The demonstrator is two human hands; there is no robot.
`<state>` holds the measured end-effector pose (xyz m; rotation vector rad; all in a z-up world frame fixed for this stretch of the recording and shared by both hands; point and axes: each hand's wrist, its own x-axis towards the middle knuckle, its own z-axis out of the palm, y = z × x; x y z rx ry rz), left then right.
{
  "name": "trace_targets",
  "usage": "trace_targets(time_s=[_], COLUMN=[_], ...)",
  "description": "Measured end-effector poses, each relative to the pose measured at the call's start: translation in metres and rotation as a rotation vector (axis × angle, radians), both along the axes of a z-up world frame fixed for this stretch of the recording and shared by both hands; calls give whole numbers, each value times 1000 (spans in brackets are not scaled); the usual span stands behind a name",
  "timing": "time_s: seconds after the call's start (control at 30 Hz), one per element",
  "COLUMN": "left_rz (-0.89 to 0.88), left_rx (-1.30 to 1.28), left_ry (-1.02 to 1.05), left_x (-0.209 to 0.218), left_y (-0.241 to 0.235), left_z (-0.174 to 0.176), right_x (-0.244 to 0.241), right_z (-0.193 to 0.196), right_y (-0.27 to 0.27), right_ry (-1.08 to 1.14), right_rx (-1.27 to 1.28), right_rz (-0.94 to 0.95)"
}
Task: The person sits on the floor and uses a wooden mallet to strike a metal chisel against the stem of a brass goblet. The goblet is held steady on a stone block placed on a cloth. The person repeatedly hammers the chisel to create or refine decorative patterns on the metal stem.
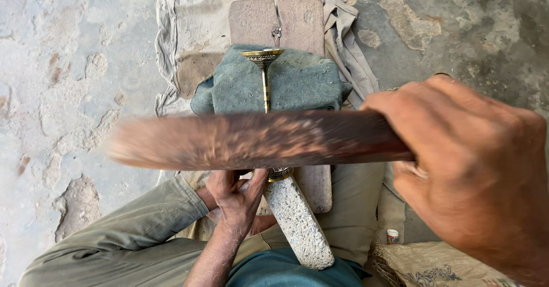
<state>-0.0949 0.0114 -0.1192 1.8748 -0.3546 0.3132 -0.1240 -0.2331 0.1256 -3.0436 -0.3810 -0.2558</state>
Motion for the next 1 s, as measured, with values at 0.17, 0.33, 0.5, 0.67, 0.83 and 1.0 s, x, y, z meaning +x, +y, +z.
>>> trace_targets(time_s=[0.17,0.33,0.5,0.67,0.83,1.0], left_rz=[39,26,56,74,28,101], left_rx=[120,79,163,70,79,-23], left_ry=[-266,-48,-272,-136,-69,-56], left_x=[3,-4,-3,11,13,15], left_y=[1,6,2,-9,-15,-2], left_z=[-1,-10,-17,6,23,47], right_x=[5,2,-3,21,18,6], right_z=[-7,-3,-17,-11,-2,-39], right_y=[-1,6,-6,4,4,-33], right_ry=[-32,14,-80,49,233,181], right_rx=[429,189,95,598,-283,-280], right_rz=[-27,-35,-22,-279,-193,-287])
